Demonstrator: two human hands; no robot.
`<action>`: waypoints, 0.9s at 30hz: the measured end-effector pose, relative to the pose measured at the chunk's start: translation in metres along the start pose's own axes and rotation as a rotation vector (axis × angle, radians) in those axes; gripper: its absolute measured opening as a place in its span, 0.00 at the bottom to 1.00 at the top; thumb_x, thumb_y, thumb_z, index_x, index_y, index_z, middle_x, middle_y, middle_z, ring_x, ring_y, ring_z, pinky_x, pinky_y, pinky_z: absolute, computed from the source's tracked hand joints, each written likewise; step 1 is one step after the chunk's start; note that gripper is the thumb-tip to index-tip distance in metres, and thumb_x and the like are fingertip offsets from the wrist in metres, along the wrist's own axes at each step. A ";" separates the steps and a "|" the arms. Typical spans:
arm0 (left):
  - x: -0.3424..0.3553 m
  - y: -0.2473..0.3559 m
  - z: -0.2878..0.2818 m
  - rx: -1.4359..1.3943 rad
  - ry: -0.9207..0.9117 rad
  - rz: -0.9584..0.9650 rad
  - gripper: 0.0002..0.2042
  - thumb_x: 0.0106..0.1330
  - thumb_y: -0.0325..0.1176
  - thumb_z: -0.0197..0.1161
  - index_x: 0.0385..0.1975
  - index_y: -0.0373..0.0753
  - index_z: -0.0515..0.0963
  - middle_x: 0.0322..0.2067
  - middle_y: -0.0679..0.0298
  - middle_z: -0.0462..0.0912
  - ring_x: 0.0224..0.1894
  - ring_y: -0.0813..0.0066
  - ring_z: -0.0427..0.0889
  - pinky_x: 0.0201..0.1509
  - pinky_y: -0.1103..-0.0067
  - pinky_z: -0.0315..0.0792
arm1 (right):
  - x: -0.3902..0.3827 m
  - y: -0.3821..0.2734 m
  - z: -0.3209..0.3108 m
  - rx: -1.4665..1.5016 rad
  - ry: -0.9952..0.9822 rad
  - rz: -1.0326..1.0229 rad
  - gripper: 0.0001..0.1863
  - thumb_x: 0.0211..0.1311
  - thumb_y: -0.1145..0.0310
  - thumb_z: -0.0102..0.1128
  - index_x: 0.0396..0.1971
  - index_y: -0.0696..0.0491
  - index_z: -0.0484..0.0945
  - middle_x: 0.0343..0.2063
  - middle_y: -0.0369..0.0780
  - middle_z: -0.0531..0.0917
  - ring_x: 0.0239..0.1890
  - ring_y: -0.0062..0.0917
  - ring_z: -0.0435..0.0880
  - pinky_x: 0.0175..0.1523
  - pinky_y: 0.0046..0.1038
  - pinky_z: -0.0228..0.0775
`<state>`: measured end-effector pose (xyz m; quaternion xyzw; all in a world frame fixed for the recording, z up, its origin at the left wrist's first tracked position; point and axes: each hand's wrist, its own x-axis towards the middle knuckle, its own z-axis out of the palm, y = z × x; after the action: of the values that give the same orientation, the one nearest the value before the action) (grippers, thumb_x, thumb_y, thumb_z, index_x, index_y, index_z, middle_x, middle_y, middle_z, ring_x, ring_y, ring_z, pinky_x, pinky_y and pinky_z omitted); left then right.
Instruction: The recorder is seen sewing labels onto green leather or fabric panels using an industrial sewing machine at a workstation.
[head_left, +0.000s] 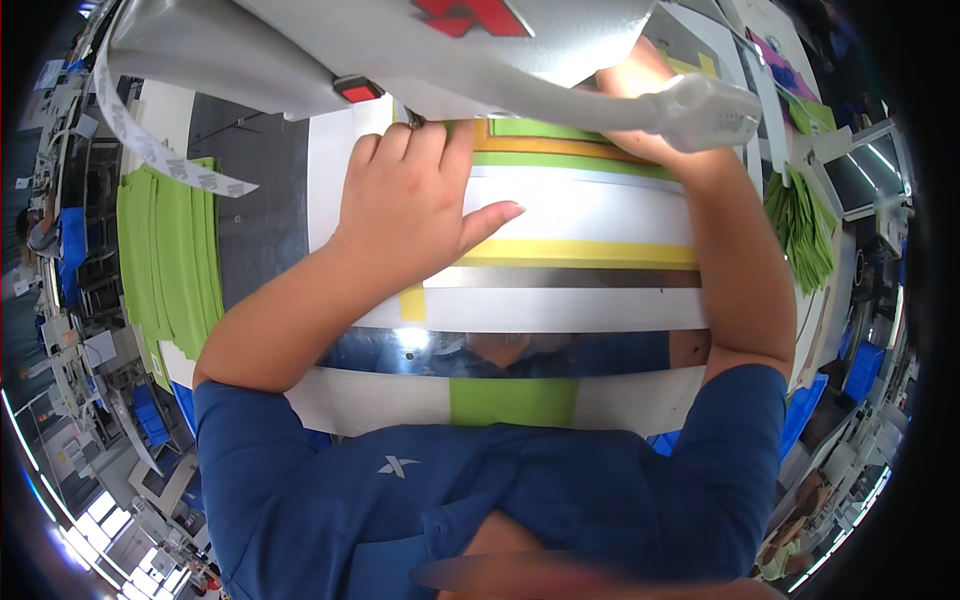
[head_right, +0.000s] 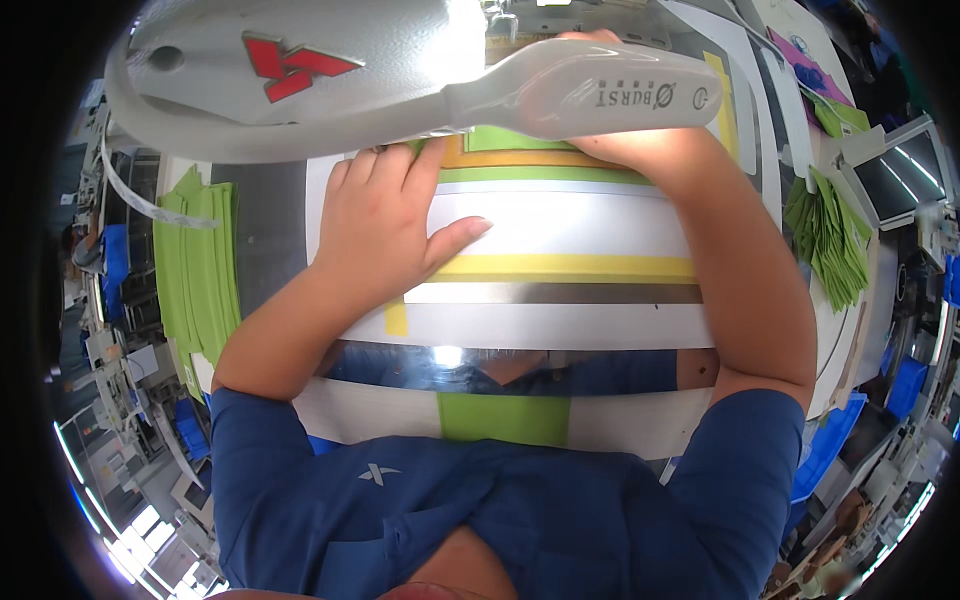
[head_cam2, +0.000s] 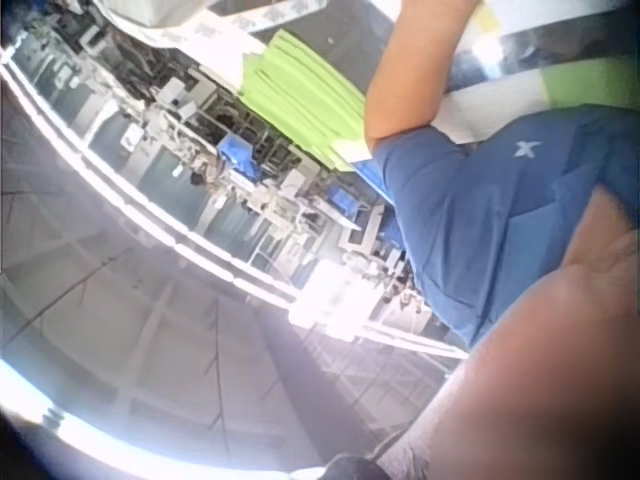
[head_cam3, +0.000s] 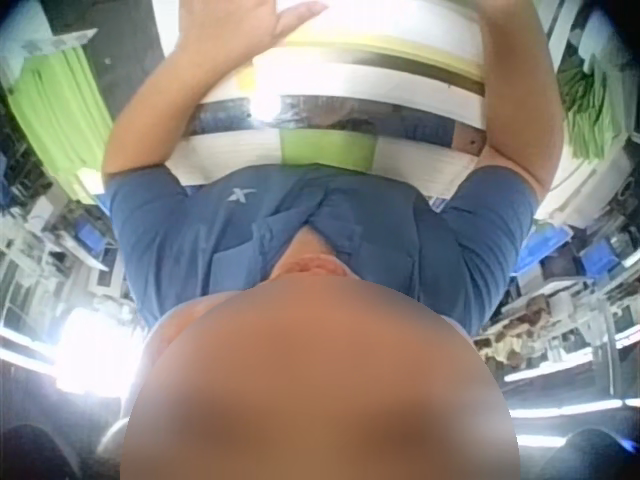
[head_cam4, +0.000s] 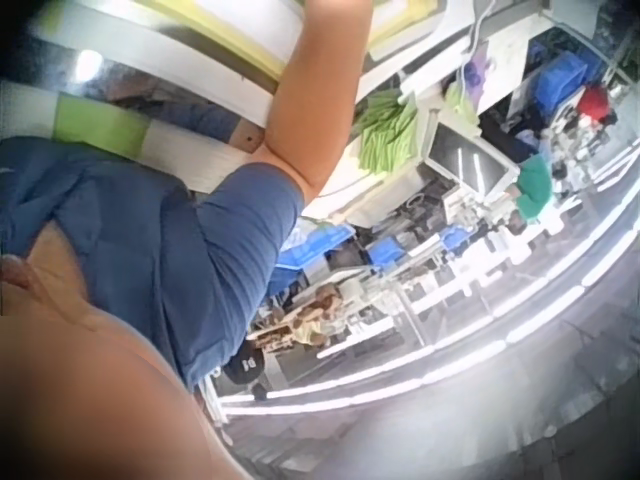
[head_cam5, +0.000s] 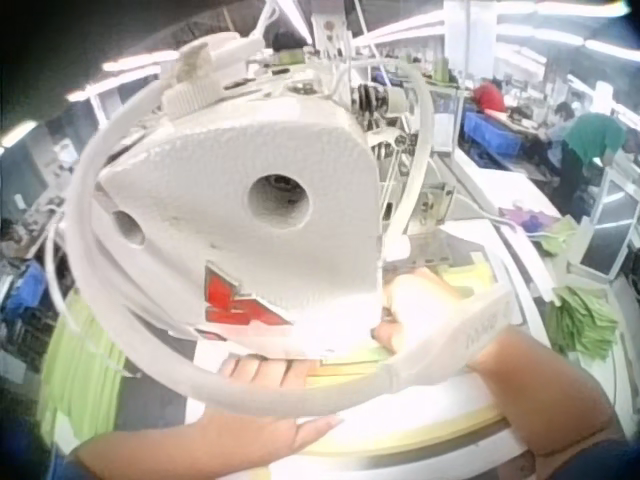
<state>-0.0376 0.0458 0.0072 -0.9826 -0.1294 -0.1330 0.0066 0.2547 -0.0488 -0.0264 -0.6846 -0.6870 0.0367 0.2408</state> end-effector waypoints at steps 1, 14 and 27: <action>-0.003 0.000 0.000 -0.001 -0.006 0.001 0.38 0.66 0.60 0.69 0.65 0.33 0.77 0.43 0.56 0.80 0.44 0.57 0.79 0.49 0.63 0.73 | -0.002 0.002 0.003 0.071 0.073 -0.042 0.14 0.70 0.58 0.67 0.49 0.48 0.84 0.48 0.38 0.86 0.49 0.33 0.87 0.56 0.33 0.81; 0.004 0.005 0.009 -0.184 -0.001 0.051 0.33 0.66 0.55 0.72 0.64 0.37 0.81 0.27 0.61 0.77 0.28 0.62 0.80 0.33 0.68 0.75 | -0.001 -0.017 -0.008 0.342 0.142 -0.199 0.12 0.65 0.62 0.69 0.43 0.52 0.86 0.42 0.44 0.88 0.47 0.40 0.86 0.53 0.40 0.77; 0.006 0.003 0.018 -0.116 -0.049 0.017 0.39 0.62 0.62 0.73 0.64 0.35 0.80 0.30 0.60 0.81 0.30 0.62 0.84 0.34 0.69 0.80 | -0.010 -0.028 0.000 1.237 -0.003 -0.065 0.22 0.72 0.71 0.61 0.64 0.53 0.80 0.58 0.46 0.86 0.61 0.35 0.84 0.66 0.35 0.77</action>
<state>-0.0261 0.0449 -0.0080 -0.9853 -0.1135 -0.1162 -0.0524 0.2288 -0.0598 -0.0186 -0.3970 -0.5593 0.4219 0.5930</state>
